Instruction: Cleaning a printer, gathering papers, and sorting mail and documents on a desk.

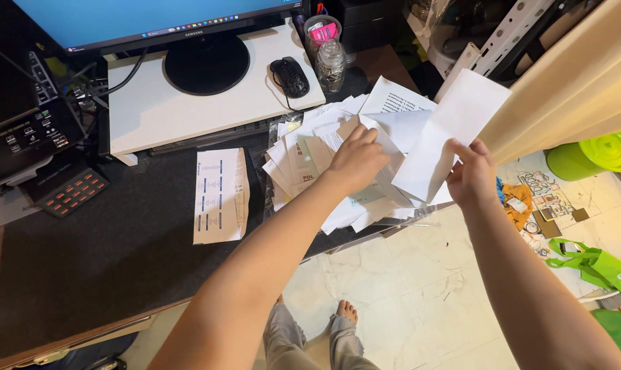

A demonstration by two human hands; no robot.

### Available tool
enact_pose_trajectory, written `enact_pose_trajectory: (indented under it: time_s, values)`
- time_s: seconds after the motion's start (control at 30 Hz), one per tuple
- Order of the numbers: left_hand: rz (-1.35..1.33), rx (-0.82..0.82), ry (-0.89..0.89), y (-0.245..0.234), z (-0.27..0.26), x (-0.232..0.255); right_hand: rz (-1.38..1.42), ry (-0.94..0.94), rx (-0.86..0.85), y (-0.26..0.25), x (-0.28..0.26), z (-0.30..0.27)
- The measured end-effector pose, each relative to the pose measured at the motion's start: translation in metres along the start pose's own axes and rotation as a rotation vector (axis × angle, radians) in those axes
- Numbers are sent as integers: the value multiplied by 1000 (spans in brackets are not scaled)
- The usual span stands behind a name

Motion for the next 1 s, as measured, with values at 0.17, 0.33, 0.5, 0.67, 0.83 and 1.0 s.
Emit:
enact_pose_trajectory:
  time_s: [0.17, 0.33, 0.5, 0.67, 0.83, 1.0]
  values:
    - [132, -50, -45, -19, 12, 8, 345, 152, 65, 2, -10, 10]
    - [103, -98, -72, -6, 10, 6, 877, 228, -317, -15, -10, 10]
    - [92, -97, -56, 4, 4, 8, 1062, 355, -489, -12, -14, -4]
    - [72, -120, -81, 1, 6, 10, 1043, 390, -510, -11, -9, -7]
    - [58, -159, -81, -14, 13, 6, 470, 407, -334, -43, 20, 45]
    - [63, -358, -93, -38, 19, 11, -253, 467, -135, -8, 19, 8]
Point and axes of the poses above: each hand's wrist, its own z-axis towards the middle knuckle, its own y-axis out of the palm, x = y × z, the point moved 1 cm from there along z, towards the middle knuckle, and after that the axes turned 7 degrees about x, right-handed, at the moved point
